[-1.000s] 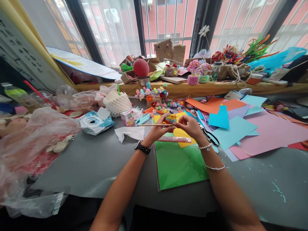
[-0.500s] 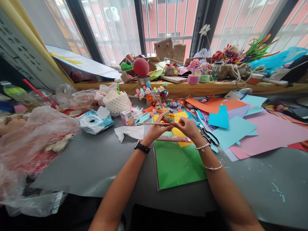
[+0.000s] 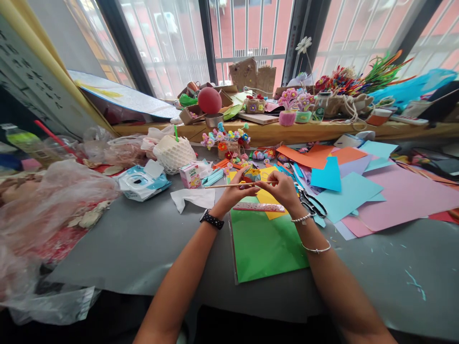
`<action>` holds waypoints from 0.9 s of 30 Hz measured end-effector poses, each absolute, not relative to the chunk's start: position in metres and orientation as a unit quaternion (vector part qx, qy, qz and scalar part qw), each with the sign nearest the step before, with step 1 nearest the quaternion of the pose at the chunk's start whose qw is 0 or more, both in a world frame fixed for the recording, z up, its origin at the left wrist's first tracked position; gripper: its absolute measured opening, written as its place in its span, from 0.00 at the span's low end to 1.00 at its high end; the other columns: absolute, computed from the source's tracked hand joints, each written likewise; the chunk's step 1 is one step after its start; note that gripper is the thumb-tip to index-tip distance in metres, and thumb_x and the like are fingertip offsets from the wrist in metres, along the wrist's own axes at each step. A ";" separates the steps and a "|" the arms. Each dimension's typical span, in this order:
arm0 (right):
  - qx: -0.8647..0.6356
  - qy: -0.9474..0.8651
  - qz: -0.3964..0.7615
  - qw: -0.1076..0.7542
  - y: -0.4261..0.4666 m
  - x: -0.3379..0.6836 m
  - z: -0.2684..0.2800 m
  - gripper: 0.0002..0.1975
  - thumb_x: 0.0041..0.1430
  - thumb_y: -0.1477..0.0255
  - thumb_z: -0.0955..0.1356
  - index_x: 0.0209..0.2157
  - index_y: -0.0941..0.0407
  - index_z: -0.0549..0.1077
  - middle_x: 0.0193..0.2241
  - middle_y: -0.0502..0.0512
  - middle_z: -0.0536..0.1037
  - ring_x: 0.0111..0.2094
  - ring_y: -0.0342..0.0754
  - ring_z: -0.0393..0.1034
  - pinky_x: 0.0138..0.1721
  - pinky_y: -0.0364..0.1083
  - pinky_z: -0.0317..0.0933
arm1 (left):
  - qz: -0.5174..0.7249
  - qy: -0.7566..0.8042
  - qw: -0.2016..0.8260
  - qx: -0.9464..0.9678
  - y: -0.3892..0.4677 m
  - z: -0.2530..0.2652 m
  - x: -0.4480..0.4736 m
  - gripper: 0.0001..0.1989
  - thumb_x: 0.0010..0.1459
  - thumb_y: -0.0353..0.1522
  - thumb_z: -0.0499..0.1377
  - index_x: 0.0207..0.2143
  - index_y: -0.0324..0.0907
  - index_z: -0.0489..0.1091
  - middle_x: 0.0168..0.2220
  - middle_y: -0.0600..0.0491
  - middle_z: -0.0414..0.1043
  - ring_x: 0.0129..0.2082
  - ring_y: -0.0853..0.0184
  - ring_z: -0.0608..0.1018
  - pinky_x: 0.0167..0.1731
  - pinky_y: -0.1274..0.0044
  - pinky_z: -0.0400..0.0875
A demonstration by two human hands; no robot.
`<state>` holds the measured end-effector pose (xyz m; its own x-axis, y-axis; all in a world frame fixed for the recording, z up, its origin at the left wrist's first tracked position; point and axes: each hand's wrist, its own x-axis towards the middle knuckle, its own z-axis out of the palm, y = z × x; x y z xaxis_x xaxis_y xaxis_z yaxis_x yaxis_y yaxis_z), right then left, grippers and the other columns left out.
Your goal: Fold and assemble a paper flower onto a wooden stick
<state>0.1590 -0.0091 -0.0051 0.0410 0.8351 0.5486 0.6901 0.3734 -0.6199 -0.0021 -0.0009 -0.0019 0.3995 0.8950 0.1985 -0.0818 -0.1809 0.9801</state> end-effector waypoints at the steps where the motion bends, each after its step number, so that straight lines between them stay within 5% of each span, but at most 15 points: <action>1: -0.554 -0.686 0.077 0.466 -0.009 0.159 -0.005 0.24 0.42 0.49 0.65 0.17 0.55 0.57 0.16 0.48 0.63 0.18 0.40 0.55 0.21 0.42 0.47 | 0.440 0.321 0.557 0.626 -0.001 -0.001 -0.002 0.37 0.42 0.31 0.64 0.55 0.46 0.53 0.39 0.50 0.65 0.35 0.67 0.73 0.34 0.72 0.72; 27: -0.536 -0.685 0.059 0.490 -0.010 0.157 -0.002 0.23 0.43 0.49 0.65 0.20 0.54 0.57 0.19 0.49 0.64 0.22 0.43 0.55 0.24 0.44 0.50 | 0.445 0.296 0.593 0.602 -0.005 0.001 -0.001 0.39 0.43 0.29 0.63 0.57 0.51 0.50 0.43 0.49 0.63 0.38 0.66 0.73 0.36 0.73 0.72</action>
<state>0.1574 -0.0099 -0.0016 0.0549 0.7922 0.6078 0.6772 0.4178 -0.6057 -0.0013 -0.0045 0.0009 0.4282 0.8846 0.1846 -0.1713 -0.1212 0.9777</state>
